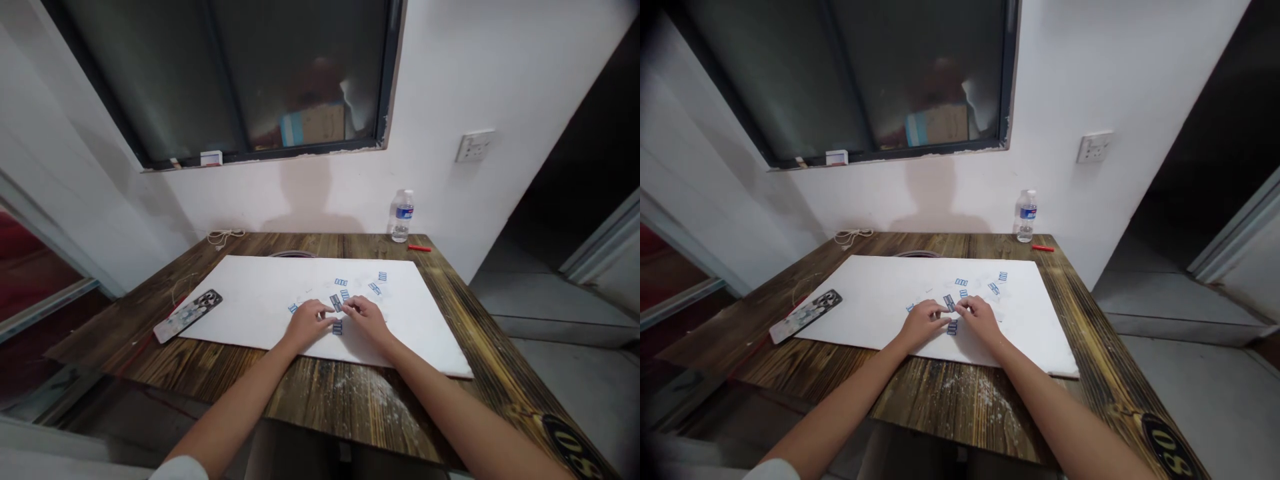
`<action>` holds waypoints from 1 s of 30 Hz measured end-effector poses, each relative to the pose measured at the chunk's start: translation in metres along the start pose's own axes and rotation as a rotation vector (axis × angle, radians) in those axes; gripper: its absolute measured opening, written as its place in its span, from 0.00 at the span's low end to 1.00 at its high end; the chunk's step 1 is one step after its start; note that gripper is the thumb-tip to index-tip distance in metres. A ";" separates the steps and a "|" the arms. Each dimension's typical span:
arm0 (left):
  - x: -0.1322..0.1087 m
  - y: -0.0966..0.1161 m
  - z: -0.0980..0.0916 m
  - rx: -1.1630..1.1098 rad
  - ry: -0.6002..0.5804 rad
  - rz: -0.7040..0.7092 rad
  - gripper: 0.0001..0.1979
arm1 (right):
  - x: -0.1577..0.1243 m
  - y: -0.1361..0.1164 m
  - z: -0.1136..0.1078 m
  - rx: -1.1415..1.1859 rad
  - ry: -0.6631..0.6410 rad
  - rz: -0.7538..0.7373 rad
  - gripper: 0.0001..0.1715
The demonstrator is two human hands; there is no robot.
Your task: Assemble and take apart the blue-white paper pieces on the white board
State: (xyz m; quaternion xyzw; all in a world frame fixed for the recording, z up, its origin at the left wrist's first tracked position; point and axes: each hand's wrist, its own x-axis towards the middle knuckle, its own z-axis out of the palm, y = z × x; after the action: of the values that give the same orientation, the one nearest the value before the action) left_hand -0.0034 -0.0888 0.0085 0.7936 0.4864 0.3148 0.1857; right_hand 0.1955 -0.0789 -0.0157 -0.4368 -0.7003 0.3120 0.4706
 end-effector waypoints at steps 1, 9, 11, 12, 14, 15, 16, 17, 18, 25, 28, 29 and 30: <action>0.001 0.000 -0.001 -0.041 0.029 0.007 0.11 | 0.000 -0.001 0.000 -0.008 -0.003 -0.004 0.12; -0.003 0.012 0.002 -0.311 0.167 -0.114 0.13 | -0.006 -0.011 0.005 -0.041 -0.044 -0.031 0.12; -0.006 0.015 0.005 -0.337 0.181 -0.148 0.14 | -0.008 -0.012 0.007 -0.040 -0.040 -0.038 0.12; -0.007 0.016 0.007 -0.350 0.188 -0.159 0.14 | -0.008 -0.012 0.007 -0.039 -0.036 -0.040 0.12; -0.010 0.017 0.010 -0.367 0.204 -0.177 0.14 | -0.009 -0.013 0.007 -0.037 -0.028 -0.041 0.12; -0.011 0.018 0.011 -0.369 0.212 -0.183 0.14 | -0.009 -0.014 0.007 -0.035 -0.028 -0.040 0.12; -0.012 0.019 0.011 -0.370 0.218 -0.186 0.14 | -0.009 -0.015 0.006 -0.032 -0.032 -0.040 0.12; -0.013 0.019 0.011 -0.370 0.223 -0.190 0.14 | -0.009 -0.015 0.005 -0.029 -0.037 -0.042 0.12; -0.014 0.019 0.010 -0.374 0.229 -0.195 0.14 | -0.009 -0.016 0.004 -0.024 -0.040 -0.044 0.13; -0.026 0.019 0.005 -0.306 0.288 -0.262 0.10 | -0.004 -0.014 -0.007 0.103 0.135 0.067 0.17; -0.037 0.018 0.007 -0.209 0.214 -0.309 0.10 | -0.002 -0.016 -0.013 0.187 0.228 0.139 0.18; -0.040 0.017 0.008 -0.169 0.182 -0.310 0.11 | -0.001 -0.016 -0.016 0.201 0.257 0.148 0.18; -0.043 0.017 0.008 -0.104 0.158 -0.296 0.11 | 0.000 -0.017 -0.019 0.206 0.286 0.152 0.18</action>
State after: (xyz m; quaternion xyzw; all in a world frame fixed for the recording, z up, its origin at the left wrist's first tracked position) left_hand -0.0008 -0.1348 -0.0009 0.6753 0.5942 0.3703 0.2321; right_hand 0.2079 -0.0854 0.0052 -0.4779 -0.5558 0.3513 0.5825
